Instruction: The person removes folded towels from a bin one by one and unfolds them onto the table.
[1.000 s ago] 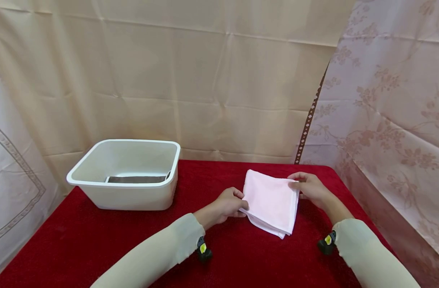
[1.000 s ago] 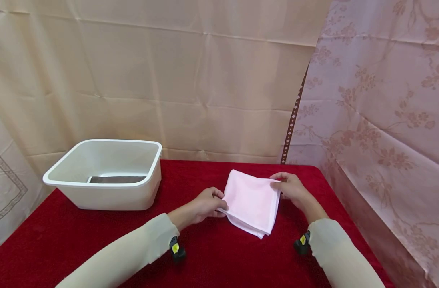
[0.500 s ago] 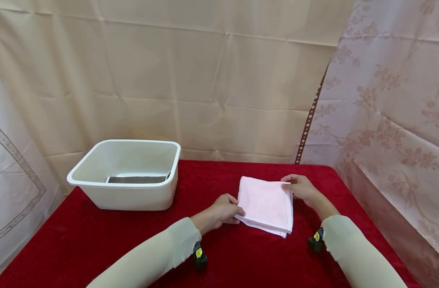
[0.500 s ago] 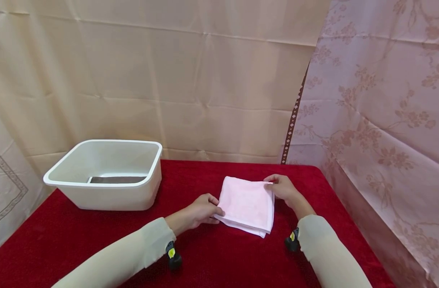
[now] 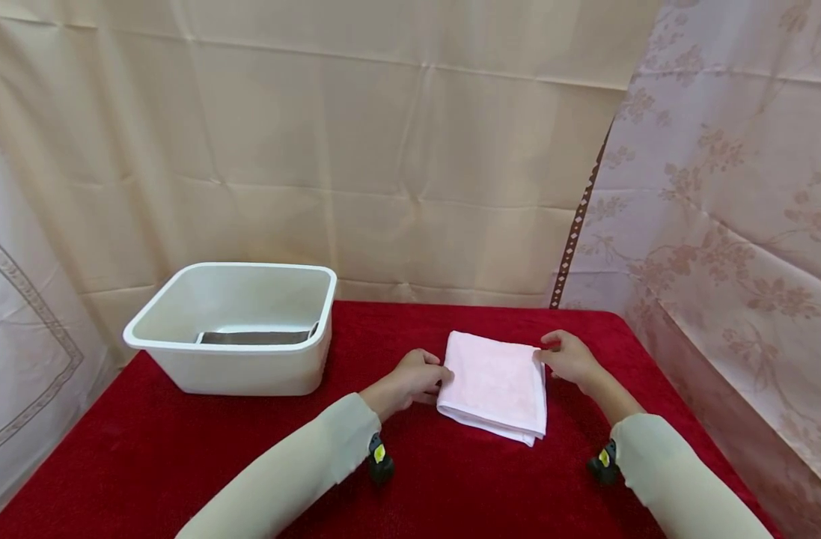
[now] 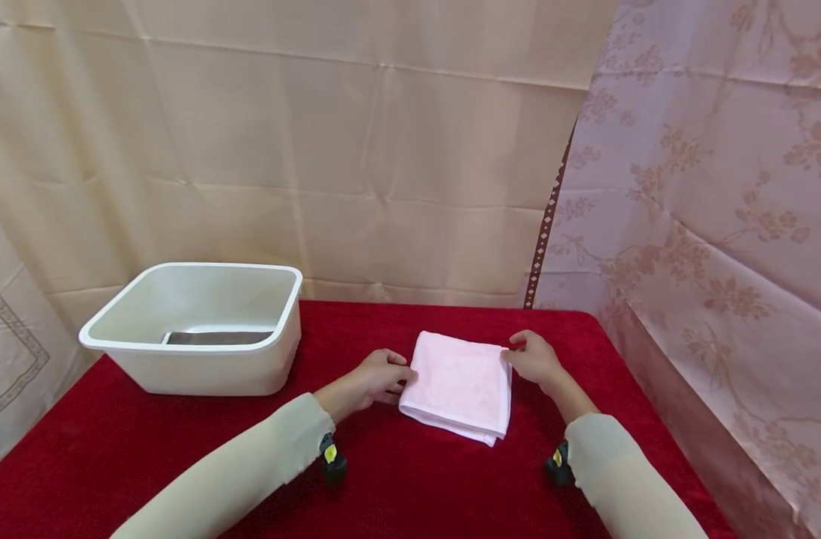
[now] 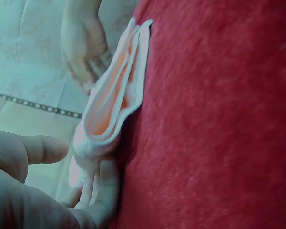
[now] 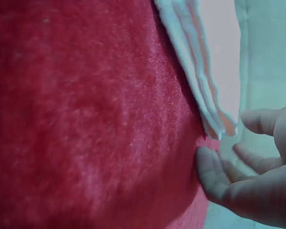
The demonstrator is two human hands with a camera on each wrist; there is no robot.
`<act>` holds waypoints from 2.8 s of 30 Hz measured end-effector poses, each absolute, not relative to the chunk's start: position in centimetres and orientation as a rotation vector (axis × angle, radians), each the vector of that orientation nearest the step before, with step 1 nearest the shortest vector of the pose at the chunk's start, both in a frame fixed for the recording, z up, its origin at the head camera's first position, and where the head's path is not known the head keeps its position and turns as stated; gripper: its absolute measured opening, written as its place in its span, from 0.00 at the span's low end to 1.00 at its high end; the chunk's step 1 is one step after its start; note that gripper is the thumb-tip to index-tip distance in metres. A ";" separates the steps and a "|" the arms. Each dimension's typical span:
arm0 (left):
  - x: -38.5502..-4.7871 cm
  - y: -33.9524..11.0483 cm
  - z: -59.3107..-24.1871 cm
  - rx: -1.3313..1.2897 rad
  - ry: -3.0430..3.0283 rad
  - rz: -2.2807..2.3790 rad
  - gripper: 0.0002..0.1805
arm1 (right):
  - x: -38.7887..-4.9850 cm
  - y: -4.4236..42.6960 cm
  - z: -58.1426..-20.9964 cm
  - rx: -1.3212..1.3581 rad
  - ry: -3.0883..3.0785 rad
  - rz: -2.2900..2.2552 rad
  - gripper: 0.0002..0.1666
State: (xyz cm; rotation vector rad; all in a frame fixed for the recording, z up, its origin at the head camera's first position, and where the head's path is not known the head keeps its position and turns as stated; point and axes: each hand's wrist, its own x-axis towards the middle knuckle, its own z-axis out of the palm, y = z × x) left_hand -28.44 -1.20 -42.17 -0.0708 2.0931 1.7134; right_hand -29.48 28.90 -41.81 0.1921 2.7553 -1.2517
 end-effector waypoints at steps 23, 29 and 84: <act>-31.6 -0.4 -42.7 -0.021 2.031 1.728 0.11 | -25.4 26.8 -41.2 0.478 2.238 -1.689 0.25; -31.3 -0.3 -42.6 -0.032 2.038 1.721 0.13 | -25.6 26.6 -41.0 0.547 2.083 -1.803 0.34; -30.7 0.7 -41.6 -0.029 1.954 1.863 0.21 | -26.7 25.8 -41.5 0.368 2.250 -1.911 0.32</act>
